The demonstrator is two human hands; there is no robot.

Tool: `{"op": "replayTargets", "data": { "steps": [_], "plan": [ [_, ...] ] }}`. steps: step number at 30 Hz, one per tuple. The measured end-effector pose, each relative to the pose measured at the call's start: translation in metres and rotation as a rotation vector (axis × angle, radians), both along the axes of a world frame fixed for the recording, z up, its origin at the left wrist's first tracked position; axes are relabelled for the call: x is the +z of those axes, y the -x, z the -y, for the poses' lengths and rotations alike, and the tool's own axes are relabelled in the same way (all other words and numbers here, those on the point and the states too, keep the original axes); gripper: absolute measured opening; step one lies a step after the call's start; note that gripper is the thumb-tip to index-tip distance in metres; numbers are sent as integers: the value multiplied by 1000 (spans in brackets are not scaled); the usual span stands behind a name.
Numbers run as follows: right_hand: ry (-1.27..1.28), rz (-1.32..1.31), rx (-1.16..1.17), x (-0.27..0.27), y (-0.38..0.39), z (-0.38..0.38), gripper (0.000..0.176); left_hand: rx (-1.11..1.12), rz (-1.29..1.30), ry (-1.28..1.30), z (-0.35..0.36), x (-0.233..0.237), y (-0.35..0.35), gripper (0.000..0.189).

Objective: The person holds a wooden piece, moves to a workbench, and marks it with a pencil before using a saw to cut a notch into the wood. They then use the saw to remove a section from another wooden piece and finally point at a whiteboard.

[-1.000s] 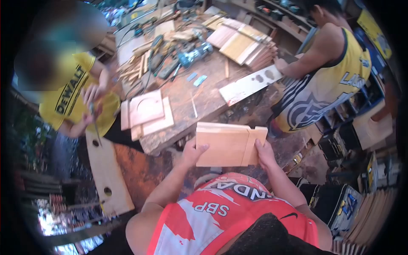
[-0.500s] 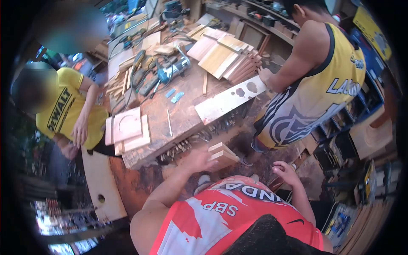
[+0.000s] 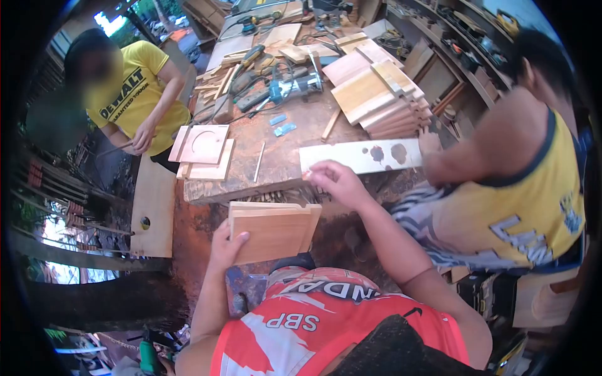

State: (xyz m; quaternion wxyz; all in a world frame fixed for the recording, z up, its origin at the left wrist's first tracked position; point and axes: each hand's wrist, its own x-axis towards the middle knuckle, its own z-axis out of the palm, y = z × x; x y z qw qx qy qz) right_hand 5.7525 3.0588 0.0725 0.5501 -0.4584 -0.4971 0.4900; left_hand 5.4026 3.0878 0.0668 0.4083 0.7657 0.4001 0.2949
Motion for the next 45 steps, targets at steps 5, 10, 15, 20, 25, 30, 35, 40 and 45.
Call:
{"op": "replayTargets", "data": {
  "steps": [5,10,15,20,25,30,35,40,45],
  "plan": [
    [-107,-50,-162,13,-17,-113,21,203,281,294,-81,-26,41,44],
    [-24,54,-380,10,-55,-181,18,335,554,460,-172,-39,33,49],
    [148,155,-568,-1,-66,-180,16,333,633,605,-243,-74,10,58],
    [232,246,-710,-14,-66,-136,17,104,681,783,-269,-88,-44,62],
    [349,507,-742,-8,-59,-76,18,-69,756,999,-288,-97,-90,64],
    [365,419,-850,-10,-42,-26,18,-56,730,989,-290,-92,-127,60],
    [373,446,-888,-19,-28,30,21,-89,699,942,-274,-89,-154,60],
    [402,471,-683,-46,-28,95,30,-111,733,927,-230,-102,-168,61],
    [446,436,-496,-71,-47,187,39,-28,791,1075,-130,-91,-178,66]
  ]
}}
